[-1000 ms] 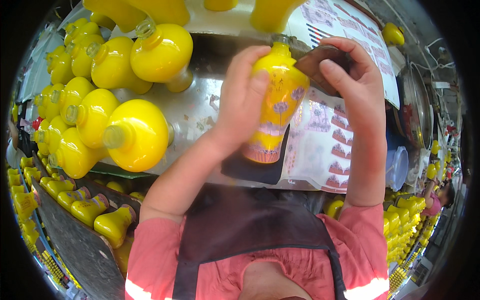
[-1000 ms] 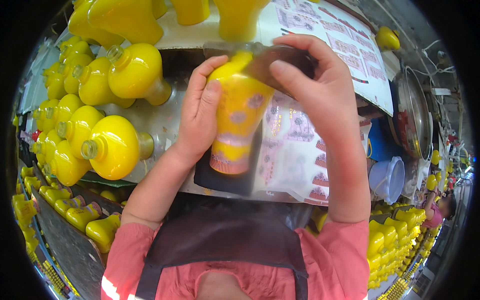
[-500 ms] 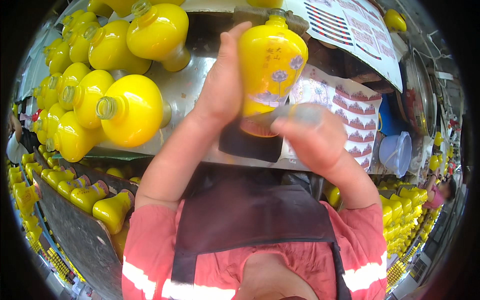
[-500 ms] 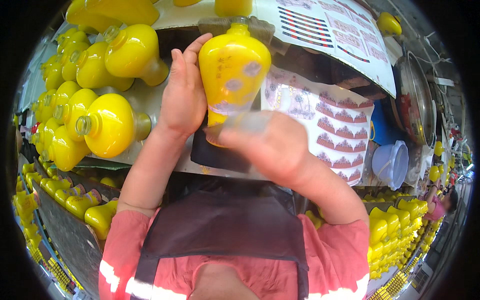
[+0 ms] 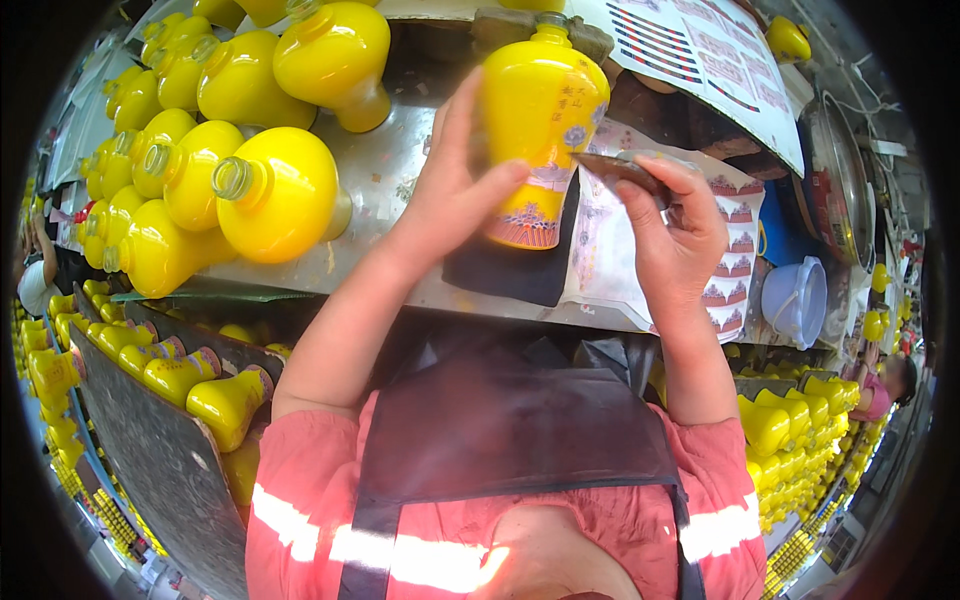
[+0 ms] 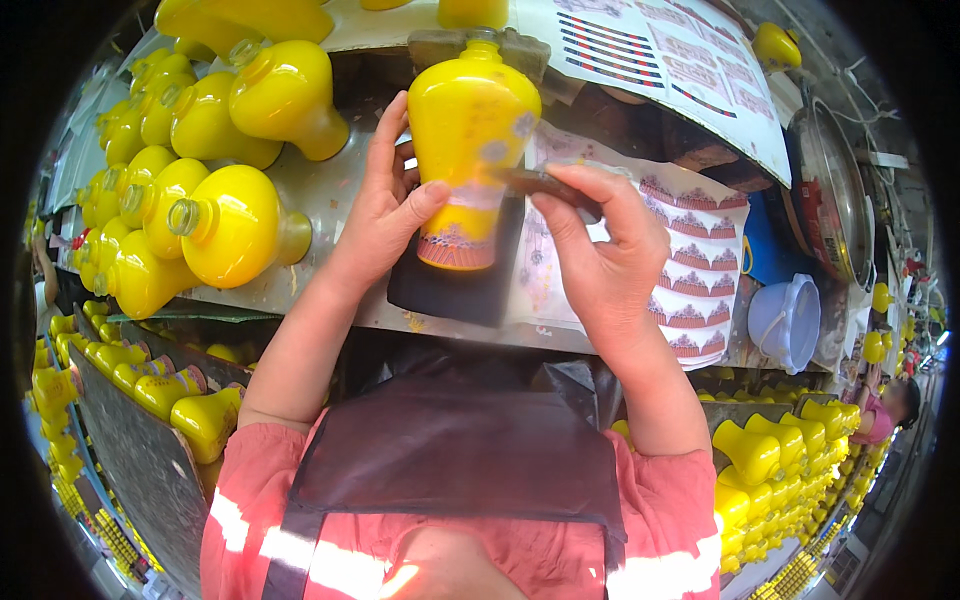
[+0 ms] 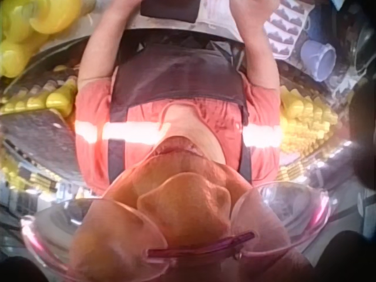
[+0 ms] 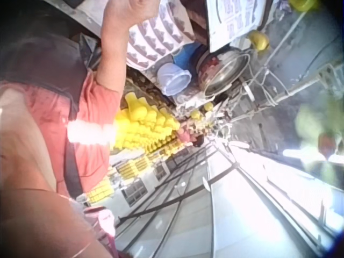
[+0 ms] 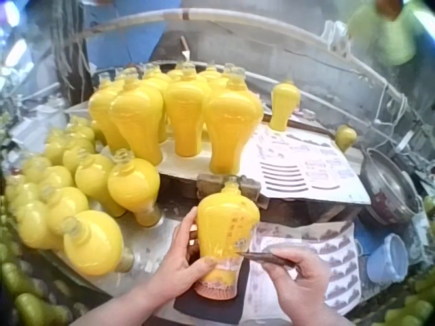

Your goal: The person applies adhesive labels to the necks and bodies of yellow plastic bottles. They peel each label from a sheet, wrap it around the bottle, and smooth it by hand. Finished bottles are placed on a nearby tray.

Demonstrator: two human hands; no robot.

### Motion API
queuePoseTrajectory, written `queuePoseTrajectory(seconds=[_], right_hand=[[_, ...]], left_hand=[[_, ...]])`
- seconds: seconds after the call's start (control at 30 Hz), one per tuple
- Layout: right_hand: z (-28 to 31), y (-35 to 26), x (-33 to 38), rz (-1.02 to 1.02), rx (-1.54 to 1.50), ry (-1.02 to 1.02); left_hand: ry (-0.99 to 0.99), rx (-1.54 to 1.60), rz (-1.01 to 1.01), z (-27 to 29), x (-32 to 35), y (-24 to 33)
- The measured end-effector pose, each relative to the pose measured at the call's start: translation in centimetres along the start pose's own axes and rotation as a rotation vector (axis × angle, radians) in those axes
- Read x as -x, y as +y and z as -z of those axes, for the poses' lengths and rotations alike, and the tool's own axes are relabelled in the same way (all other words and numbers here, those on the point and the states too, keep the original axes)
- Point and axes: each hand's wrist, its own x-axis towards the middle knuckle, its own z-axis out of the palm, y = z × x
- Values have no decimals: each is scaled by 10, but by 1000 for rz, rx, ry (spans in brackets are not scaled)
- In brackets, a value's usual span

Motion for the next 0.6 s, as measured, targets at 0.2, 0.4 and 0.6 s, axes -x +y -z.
queuePoseTrajectory(seconds=[0.2,0.4,0.6], right_hand=[[-15,-11,-3,525,483,-22],[-25,-32,0,633,442,-29],[-30,-49,-4,769,413,-289]], left_hand=[[-71,271,15,7,-2,-1],[-113,276,48,17,1,-1],[-113,223,8,19,0,1]])
